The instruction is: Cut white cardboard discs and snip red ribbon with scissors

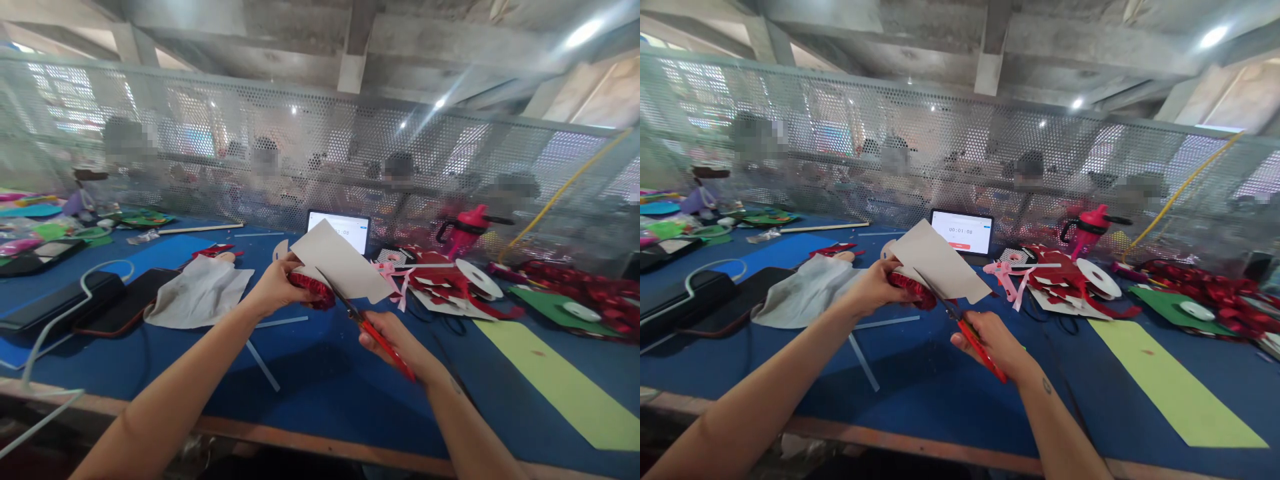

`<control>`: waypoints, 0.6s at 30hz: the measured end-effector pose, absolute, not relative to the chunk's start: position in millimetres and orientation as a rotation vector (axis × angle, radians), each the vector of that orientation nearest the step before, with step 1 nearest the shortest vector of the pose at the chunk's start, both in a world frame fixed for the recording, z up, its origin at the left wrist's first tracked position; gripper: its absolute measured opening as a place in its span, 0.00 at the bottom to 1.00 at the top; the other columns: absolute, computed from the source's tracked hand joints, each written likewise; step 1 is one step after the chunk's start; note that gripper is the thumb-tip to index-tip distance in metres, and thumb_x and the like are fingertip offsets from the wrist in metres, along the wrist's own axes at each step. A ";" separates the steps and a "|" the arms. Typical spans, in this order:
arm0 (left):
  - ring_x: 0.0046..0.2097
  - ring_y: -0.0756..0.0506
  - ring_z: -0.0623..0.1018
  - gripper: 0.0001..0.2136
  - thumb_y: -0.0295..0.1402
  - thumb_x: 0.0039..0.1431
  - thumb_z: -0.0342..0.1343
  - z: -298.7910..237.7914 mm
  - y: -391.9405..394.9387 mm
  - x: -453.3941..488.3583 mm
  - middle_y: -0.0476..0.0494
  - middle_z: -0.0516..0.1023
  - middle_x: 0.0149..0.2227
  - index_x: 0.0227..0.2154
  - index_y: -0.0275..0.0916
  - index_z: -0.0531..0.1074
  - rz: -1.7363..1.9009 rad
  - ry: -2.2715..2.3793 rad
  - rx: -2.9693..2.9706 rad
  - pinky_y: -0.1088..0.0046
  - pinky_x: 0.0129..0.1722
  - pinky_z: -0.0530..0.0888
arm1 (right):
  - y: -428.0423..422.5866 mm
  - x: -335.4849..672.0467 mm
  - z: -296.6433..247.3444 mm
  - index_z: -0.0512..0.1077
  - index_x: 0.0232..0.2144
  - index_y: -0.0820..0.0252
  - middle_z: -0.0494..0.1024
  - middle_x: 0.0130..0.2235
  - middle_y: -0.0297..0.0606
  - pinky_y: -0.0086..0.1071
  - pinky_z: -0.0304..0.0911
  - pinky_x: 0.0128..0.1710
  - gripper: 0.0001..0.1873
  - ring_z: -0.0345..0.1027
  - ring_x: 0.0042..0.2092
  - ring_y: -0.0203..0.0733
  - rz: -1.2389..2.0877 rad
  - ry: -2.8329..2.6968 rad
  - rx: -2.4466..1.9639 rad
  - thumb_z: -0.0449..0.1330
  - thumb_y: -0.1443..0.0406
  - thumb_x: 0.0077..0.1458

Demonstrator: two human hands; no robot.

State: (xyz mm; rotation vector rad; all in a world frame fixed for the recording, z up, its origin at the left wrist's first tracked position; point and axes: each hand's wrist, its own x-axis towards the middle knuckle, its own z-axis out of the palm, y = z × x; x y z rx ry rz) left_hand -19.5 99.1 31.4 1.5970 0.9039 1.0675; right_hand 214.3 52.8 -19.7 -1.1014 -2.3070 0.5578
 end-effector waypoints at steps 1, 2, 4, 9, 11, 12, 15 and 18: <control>0.27 0.51 0.74 0.13 0.30 0.29 0.67 29.8 98.8 -19.0 0.40 0.71 0.42 0.21 0.30 0.72 1.107 0.900 1.609 0.78 0.19 0.73 | 52.3 214.3 -18.5 0.53 0.22 0.58 0.55 0.21 0.29 0.26 0.41 0.20 0.24 0.46 0.21 0.30 0.560 -2.303 -1.105 0.45 0.45 0.54; 0.28 0.52 0.74 0.14 0.31 0.29 0.68 28.4 98.7 -18.6 0.39 0.68 0.47 0.22 0.30 0.73 1.142 0.904 1.625 0.78 0.19 0.73 | 51.9 214.3 -17.6 0.53 0.22 0.59 0.55 0.21 0.29 0.26 0.41 0.20 0.24 0.46 0.22 0.30 0.554 -2.297 -1.108 0.45 0.45 0.54; 0.29 0.53 0.73 0.16 0.31 0.28 0.68 26.5 98.4 -17.9 0.37 0.62 0.53 0.24 0.30 0.74 1.194 0.931 1.664 0.78 0.19 0.74 | 51.8 214.6 -17.1 0.54 0.23 0.59 0.55 0.21 0.30 0.26 0.43 0.21 0.24 0.47 0.22 0.31 0.538 -2.291 -1.102 0.44 0.45 0.55; 0.27 0.53 0.73 0.16 0.30 0.28 0.68 26.7 98.3 -16.7 0.38 0.69 0.46 0.24 0.30 0.73 1.202 0.901 1.644 0.77 0.19 0.73 | 53.0 215.5 -18.4 0.54 0.23 0.59 0.55 0.21 0.29 0.26 0.42 0.20 0.22 0.48 0.22 0.31 0.518 -2.312 -1.068 0.45 0.47 0.56; 0.23 0.52 0.73 0.14 0.29 0.29 0.68 27.1 98.5 -16.7 0.44 0.74 0.32 0.22 0.31 0.71 1.148 0.871 1.591 0.77 0.20 0.73 | 52.6 215.2 -17.6 0.53 0.23 0.58 0.55 0.20 0.29 0.26 0.41 0.20 0.21 0.47 0.21 0.31 0.507 -2.321 -1.071 0.45 0.48 0.56; 0.21 0.52 0.72 0.13 0.29 0.31 0.67 27.3 98.5 -17.0 0.48 0.74 0.25 0.22 0.31 0.70 1.119 0.866 1.571 0.78 0.20 0.72 | 52.2 214.9 -16.9 0.53 0.23 0.58 0.55 0.20 0.29 0.26 0.41 0.20 0.20 0.47 0.21 0.31 0.507 -2.327 -1.069 0.45 0.49 0.56; 0.20 0.51 0.73 0.12 0.29 0.33 0.67 28.4 98.0 -19.4 0.52 0.72 0.17 0.23 0.32 0.70 1.025 0.872 1.535 0.77 0.21 0.72 | 51.1 214.0 -14.5 0.53 0.23 0.58 0.56 0.20 0.29 0.26 0.41 0.20 0.20 0.48 0.21 0.31 0.505 -2.330 -1.061 0.45 0.49 0.56; 0.21 0.50 0.74 0.14 0.29 0.32 0.67 31.7 96.6 -23.6 0.50 0.75 0.20 0.24 0.32 0.71 0.974 0.874 1.539 0.76 0.22 0.73 | 50.2 213.2 -13.2 0.52 0.22 0.57 0.55 0.20 0.29 0.27 0.41 0.20 0.22 0.47 0.21 0.31 0.498 -2.325 -1.075 0.45 0.48 0.56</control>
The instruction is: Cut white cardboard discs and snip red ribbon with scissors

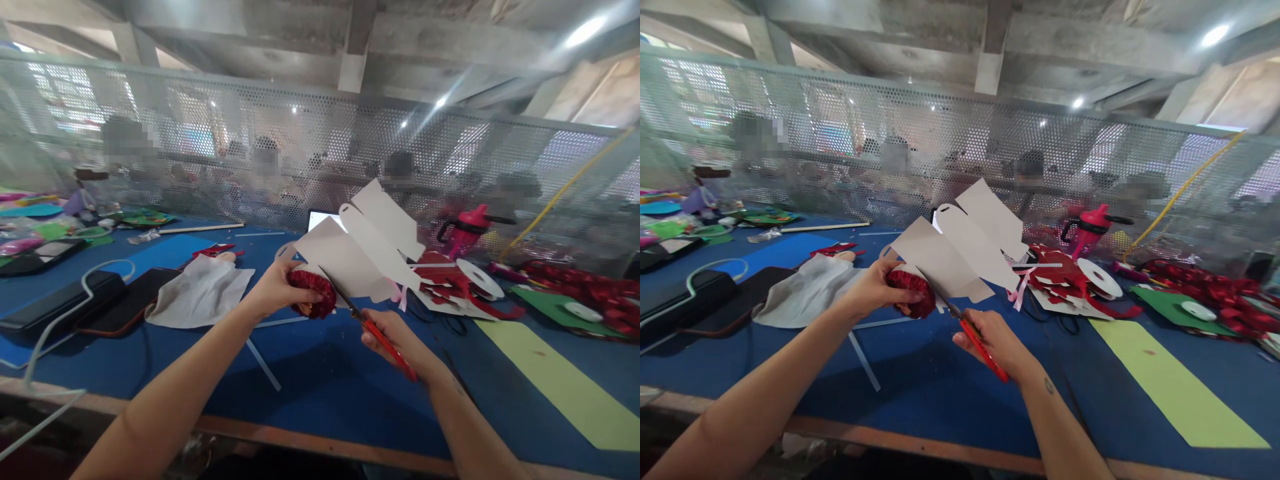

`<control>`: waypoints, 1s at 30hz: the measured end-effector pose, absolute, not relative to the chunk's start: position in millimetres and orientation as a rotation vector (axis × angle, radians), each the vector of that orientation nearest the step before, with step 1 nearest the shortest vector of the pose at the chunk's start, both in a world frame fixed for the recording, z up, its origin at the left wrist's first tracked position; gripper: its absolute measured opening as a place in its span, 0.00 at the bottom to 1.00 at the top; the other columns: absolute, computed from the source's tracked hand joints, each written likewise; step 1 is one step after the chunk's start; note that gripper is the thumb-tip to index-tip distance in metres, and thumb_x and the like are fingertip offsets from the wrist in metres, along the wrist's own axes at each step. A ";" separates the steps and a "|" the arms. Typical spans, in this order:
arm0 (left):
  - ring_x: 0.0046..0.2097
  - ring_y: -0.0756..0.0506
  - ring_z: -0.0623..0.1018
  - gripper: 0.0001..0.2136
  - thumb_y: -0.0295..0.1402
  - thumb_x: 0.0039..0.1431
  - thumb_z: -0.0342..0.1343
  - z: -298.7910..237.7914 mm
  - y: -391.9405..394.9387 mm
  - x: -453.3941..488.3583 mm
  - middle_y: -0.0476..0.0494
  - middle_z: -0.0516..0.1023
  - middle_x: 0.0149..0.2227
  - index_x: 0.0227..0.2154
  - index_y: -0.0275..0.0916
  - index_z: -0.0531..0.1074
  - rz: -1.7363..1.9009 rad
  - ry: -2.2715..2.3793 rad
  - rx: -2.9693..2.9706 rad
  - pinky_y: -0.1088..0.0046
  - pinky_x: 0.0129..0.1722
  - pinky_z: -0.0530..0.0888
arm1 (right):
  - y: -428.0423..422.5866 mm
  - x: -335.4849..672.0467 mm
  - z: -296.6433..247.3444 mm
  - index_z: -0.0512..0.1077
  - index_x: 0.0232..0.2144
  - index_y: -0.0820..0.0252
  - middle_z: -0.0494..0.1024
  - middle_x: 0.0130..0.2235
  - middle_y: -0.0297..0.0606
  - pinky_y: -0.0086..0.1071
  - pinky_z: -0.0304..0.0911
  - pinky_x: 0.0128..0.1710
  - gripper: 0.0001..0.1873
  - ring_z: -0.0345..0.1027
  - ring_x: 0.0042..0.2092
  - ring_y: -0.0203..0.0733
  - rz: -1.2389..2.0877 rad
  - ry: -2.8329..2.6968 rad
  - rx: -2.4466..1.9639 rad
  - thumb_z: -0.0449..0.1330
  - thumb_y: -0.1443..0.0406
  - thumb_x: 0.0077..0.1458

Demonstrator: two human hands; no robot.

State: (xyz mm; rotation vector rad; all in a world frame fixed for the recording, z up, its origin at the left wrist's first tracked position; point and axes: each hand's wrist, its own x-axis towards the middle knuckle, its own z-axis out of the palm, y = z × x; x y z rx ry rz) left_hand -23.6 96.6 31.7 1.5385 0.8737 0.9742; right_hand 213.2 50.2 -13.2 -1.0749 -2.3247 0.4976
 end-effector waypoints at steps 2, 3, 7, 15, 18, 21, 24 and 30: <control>0.23 0.50 0.75 0.14 0.29 0.32 0.68 34.2 95.4 -26.4 0.49 0.75 0.22 0.25 0.32 0.72 0.960 0.863 1.541 0.76 0.24 0.73 | 49.8 212.4 -13.1 0.51 0.22 0.57 0.54 0.20 0.29 0.27 0.40 0.20 0.23 0.45 0.21 0.31 0.496 -2.316 -1.073 0.45 0.47 0.56; 0.24 0.50 0.75 0.14 0.29 0.32 0.68 35.2 94.8 -27.5 0.48 0.76 0.22 0.26 0.32 0.72 0.957 0.852 1.536 0.76 0.25 0.73 | 49.7 212.0 -13.2 0.51 0.22 0.57 0.54 0.20 0.28 0.27 0.40 0.20 0.23 0.45 0.21 0.31 0.496 -2.312 -1.067 0.45 0.46 0.55; 0.24 0.50 0.75 0.14 0.29 0.33 0.67 36.6 92.8 -30.1 0.48 0.76 0.23 0.27 0.32 0.72 0.952 0.805 1.476 0.76 0.26 0.74 | 49.7 210.0 -14.6 0.51 0.23 0.57 0.53 0.19 0.27 0.27 0.40 0.20 0.23 0.45 0.20 0.31 0.513 -2.305 -1.046 0.45 0.45 0.54; 0.21 0.53 0.73 0.10 0.24 0.31 0.66 42.0 90.6 -32.4 0.50 0.74 0.19 0.21 0.32 0.73 0.893 0.779 1.411 0.79 0.23 0.72 | 49.2 210.5 -15.7 0.53 0.24 0.57 0.57 0.21 0.29 0.28 0.43 0.22 0.20 0.49 0.21 0.32 0.422 -2.378 -1.060 0.48 0.48 0.54; 0.22 0.52 0.74 0.09 0.24 0.33 0.65 41.9 92.5 -36.1 0.49 0.76 0.21 0.22 0.32 0.73 0.859 0.787 1.428 0.79 0.24 0.72 | 47.4 211.2 -13.7 0.54 0.24 0.58 0.59 0.23 0.32 0.28 0.45 0.23 0.18 0.51 0.23 0.33 0.377 -2.409 -1.064 0.50 0.51 0.55; 0.23 0.52 0.74 0.09 0.24 0.33 0.65 40.7 94.0 -39.4 0.48 0.76 0.22 0.23 0.32 0.74 0.831 0.799 1.495 0.78 0.26 0.72 | 45.8 210.8 -11.4 0.55 0.24 0.58 0.60 0.23 0.32 0.28 0.45 0.23 0.18 0.52 0.23 0.34 0.399 -2.423 -1.065 0.49 0.52 0.55; 0.24 0.51 0.74 0.09 0.25 0.34 0.65 39.4 94.0 -40.2 0.49 0.75 0.21 0.23 0.33 0.74 0.795 0.825 1.546 0.78 0.27 0.72 | 45.4 209.3 -11.1 0.56 0.25 0.59 0.60 0.23 0.32 0.28 0.44 0.23 0.20 0.51 0.23 0.34 0.430 -2.432 -1.058 0.48 0.49 0.55; 0.23 0.51 0.73 0.11 0.25 0.32 0.66 36.9 94.7 -38.9 0.47 0.75 0.22 0.24 0.32 0.72 0.809 0.905 1.557 0.78 0.23 0.72 | 46.7 206.0 -17.7 0.53 0.23 0.58 0.55 0.21 0.29 0.27 0.40 0.21 0.26 0.45 0.22 0.32 0.542 -2.394 -1.048 0.42 0.42 0.53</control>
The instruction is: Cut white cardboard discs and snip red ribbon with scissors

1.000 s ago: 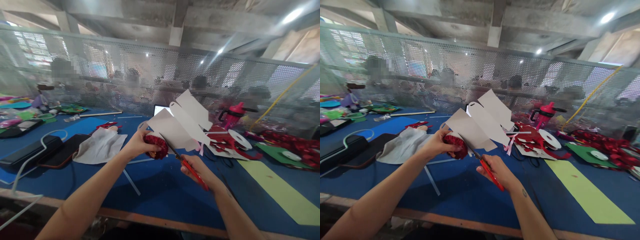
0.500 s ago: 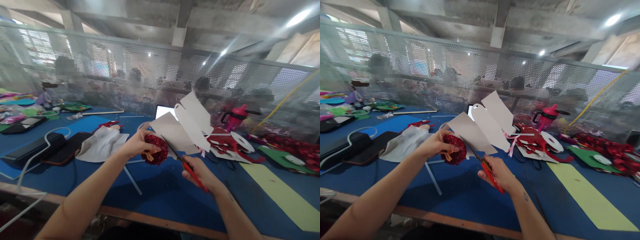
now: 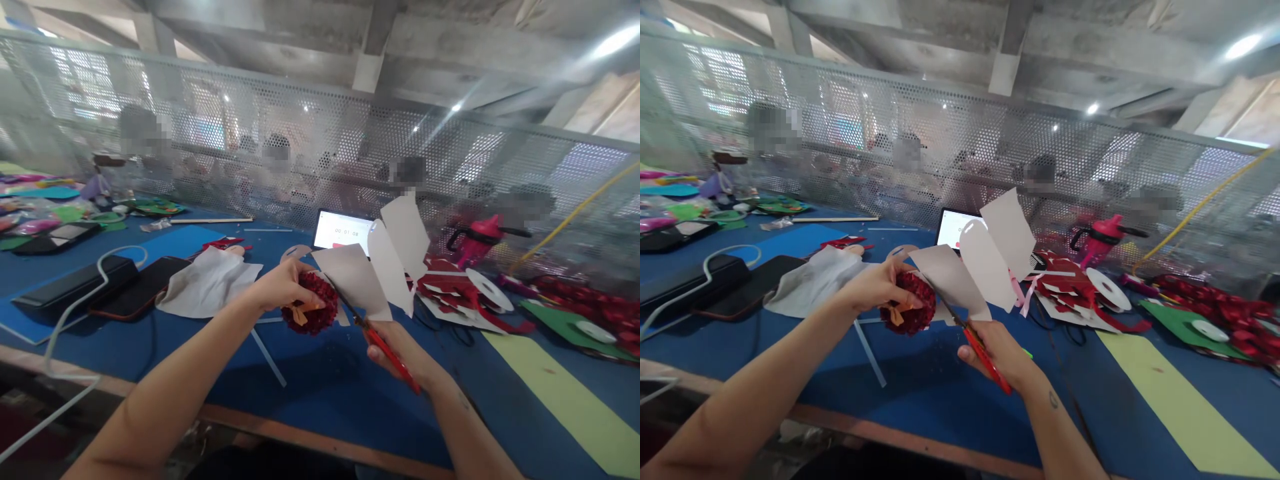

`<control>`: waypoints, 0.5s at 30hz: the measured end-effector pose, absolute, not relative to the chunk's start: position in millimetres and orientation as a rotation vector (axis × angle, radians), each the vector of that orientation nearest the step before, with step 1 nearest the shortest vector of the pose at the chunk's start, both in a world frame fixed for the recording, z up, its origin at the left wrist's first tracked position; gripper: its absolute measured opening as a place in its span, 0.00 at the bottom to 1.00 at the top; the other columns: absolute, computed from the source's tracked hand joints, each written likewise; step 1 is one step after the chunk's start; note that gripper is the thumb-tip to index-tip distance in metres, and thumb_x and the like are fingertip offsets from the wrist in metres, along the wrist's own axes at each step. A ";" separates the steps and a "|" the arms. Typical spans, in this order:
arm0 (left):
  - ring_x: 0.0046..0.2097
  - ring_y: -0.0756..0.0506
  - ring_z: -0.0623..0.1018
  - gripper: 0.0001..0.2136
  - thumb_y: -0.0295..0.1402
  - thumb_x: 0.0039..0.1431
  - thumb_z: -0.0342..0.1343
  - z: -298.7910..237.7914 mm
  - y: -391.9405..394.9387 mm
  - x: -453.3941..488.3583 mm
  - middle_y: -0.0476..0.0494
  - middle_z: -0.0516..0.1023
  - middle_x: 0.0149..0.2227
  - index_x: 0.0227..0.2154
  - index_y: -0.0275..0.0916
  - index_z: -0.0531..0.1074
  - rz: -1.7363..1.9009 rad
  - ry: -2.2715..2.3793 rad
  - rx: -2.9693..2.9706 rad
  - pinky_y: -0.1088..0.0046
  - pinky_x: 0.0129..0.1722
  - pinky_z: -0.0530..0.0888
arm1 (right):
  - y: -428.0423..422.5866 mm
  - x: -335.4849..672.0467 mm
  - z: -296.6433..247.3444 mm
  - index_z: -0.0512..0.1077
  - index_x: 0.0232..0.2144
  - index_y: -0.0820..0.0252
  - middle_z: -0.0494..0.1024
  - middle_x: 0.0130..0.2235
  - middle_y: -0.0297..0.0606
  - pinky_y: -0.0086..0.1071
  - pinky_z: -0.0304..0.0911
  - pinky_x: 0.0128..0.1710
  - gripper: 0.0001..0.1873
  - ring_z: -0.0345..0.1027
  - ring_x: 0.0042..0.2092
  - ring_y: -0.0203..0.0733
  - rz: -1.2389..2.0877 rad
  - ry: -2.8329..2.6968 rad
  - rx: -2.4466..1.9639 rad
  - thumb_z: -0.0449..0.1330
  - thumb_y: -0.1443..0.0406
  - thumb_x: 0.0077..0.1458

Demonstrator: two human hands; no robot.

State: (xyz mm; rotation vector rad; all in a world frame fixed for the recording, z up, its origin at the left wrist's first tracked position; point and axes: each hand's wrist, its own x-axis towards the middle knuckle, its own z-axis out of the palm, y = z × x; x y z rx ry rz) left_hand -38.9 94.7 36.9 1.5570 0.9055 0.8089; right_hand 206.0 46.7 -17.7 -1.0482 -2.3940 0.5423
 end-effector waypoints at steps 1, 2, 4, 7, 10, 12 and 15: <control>0.23 0.50 0.73 0.12 0.25 0.32 0.66 36.9 94.8 -38.8 0.46 0.75 0.22 0.24 0.32 0.72 0.811 0.916 1.553 0.78 0.23 0.72 | 46.7 205.9 -18.2 0.52 0.23 0.58 0.55 0.21 0.29 0.28 0.40 0.21 0.27 0.44 0.22 0.31 0.568 -2.391 -1.058 0.42 0.41 0.53; 0.23 0.50 0.74 0.12 0.25 0.31 0.66 37.2 94.8 -38.8 0.46 0.75 0.22 0.24 0.32 0.72 0.810 0.919 1.545 0.78 0.23 0.72 | 46.5 206.0 -18.1 0.52 0.23 0.58 0.54 0.21 0.29 0.28 0.40 0.21 0.28 0.44 0.23 0.31 0.592 -2.391 -1.065 0.42 0.40 0.52; 0.23 0.50 0.74 0.11 0.25 0.31 0.65 38.2 94.7 -38.9 0.46 0.75 0.21 0.24 0.32 0.72 0.798 0.905 1.524 0.78 0.23 0.72 | 45.3 206.4 -15.9 0.53 0.23 0.58 0.54 0.22 0.29 0.28 0.41 0.21 0.30 0.44 0.23 0.31 0.644 -2.393 -1.055 0.40 0.38 0.50; 0.20 0.52 0.71 0.09 0.24 0.32 0.65 39.9 94.5 -39.6 0.48 0.73 0.18 0.21 0.31 0.72 0.781 0.879 1.518 0.80 0.20 0.71 | 42.2 206.0 -9.4 0.55 0.23 0.58 0.56 0.22 0.30 0.28 0.43 0.21 0.33 0.46 0.22 0.32 0.741 -2.404 -1.000 0.36 0.35 0.48; 0.18 0.54 0.69 0.08 0.24 0.32 0.65 40.0 95.2 -40.2 0.50 0.71 0.16 0.19 0.31 0.72 0.772 0.889 1.543 0.81 0.18 0.69 | 40.2 204.4 -5.3 0.58 0.26 0.59 0.59 0.23 0.32 0.29 0.45 0.21 0.35 0.49 0.23 0.33 0.789 -2.410 -0.946 0.35 0.34 0.47; 0.17 0.54 0.69 0.08 0.24 0.32 0.64 39.5 95.5 -40.0 0.50 0.71 0.16 0.19 0.31 0.72 0.762 0.890 1.547 0.82 0.16 0.68 | 40.7 203.5 -6.4 0.58 0.27 0.59 0.59 0.23 0.32 0.29 0.46 0.21 0.36 0.49 0.23 0.34 0.764 -2.419 -0.952 0.35 0.34 0.46; 0.17 0.54 0.70 0.08 0.24 0.32 0.64 40.1 94.7 -38.9 0.50 0.71 0.15 0.19 0.32 0.72 0.774 0.895 1.521 0.81 0.17 0.69 | 42.7 203.1 -11.1 0.57 0.26 0.58 0.58 0.23 0.31 0.30 0.45 0.22 0.35 0.48 0.23 0.33 0.673 -2.449 -1.004 0.35 0.35 0.47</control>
